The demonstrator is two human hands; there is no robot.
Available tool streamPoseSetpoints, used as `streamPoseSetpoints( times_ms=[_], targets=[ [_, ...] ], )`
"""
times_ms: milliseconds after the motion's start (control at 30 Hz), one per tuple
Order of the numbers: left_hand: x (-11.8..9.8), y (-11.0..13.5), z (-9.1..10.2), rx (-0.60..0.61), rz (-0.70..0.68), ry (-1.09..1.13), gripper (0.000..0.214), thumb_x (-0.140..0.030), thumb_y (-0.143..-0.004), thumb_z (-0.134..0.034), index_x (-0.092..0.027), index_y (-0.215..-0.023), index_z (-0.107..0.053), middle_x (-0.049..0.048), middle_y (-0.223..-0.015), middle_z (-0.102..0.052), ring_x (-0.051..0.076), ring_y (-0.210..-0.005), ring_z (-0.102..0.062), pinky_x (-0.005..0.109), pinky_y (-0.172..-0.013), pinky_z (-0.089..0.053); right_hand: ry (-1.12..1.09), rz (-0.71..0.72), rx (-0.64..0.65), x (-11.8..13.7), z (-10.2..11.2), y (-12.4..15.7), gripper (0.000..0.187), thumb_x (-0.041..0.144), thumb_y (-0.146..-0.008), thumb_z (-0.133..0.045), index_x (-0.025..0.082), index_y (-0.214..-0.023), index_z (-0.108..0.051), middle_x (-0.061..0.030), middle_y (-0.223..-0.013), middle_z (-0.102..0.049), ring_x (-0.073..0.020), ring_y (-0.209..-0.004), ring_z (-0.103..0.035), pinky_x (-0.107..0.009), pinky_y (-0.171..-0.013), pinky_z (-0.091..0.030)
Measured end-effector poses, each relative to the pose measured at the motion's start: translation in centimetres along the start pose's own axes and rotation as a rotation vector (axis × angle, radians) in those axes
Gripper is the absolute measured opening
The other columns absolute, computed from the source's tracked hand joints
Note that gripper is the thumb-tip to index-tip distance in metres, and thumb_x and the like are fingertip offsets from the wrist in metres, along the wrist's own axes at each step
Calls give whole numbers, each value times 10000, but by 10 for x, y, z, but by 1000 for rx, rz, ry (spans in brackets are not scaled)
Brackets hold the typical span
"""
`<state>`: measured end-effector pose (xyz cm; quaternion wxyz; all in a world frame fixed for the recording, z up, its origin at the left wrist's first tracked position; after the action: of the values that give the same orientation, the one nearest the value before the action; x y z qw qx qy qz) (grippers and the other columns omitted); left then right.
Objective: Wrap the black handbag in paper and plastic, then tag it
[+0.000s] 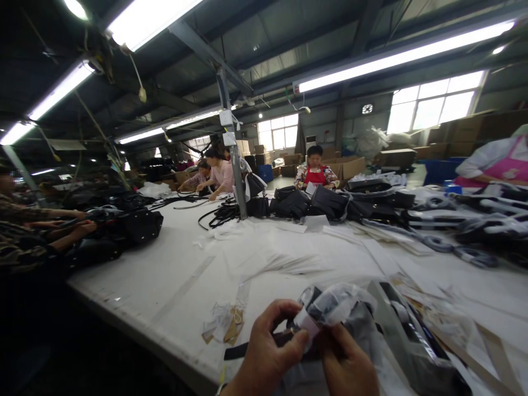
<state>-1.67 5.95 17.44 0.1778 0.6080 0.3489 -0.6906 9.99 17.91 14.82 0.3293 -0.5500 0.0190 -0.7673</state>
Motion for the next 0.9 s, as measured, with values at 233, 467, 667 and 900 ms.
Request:
streamPoseSetpoints(
  times_ms=[233,467,667,900],
  targets=[
    [-5,0,3,18,0,-61,265,-198,-781,-683,-222,-1044,-667,25,-979,-687,194,-958,-631,276,-863,-502,-93,-181,95,8,-5,-8,277,521,-767,-585,255,-811,-651,29,-460,-547,-215,-432,-537,-317,-479,-398],
    [-5,-1,3,5,-101,-32,246,-237,-780,-712,-221,-1023,-673,56,-1033,-623,195,-953,-624,298,-845,-516,-407,-260,205,0,-14,0,352,568,-755,-669,216,-755,-683,9,-551,-567,-202,-581,-557,-282,-592,-458],
    [-1,2,2,3,-108,-84,217,-285,-816,-705,-213,-1009,-638,42,-979,-661,193,-942,-634,307,-854,-521,-586,-240,475,11,-19,8,279,443,-795,-728,194,-921,-740,-43,-835,-671,-230,-803,-591,-293,-743,-493],
    [2,-1,11,-35,-91,-130,371,-396,-844,-705,-217,-1149,-592,41,-1023,-663,180,-957,-650,291,-856,-539,-906,-326,548,38,-31,11,314,458,-887,-718,167,-1005,-740,-44,-912,-649,-146,-775,-516,-232,-665,-415]
  ],
)
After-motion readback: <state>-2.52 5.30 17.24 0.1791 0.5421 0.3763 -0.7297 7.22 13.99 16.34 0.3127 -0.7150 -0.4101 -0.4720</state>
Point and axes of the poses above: each hand's wrist, its own y-axis away from the middle knuckle, its own z-axis out of the back of the hand, x = y × z, the point moved 8 cm from there along -y, towards the middle knuckle
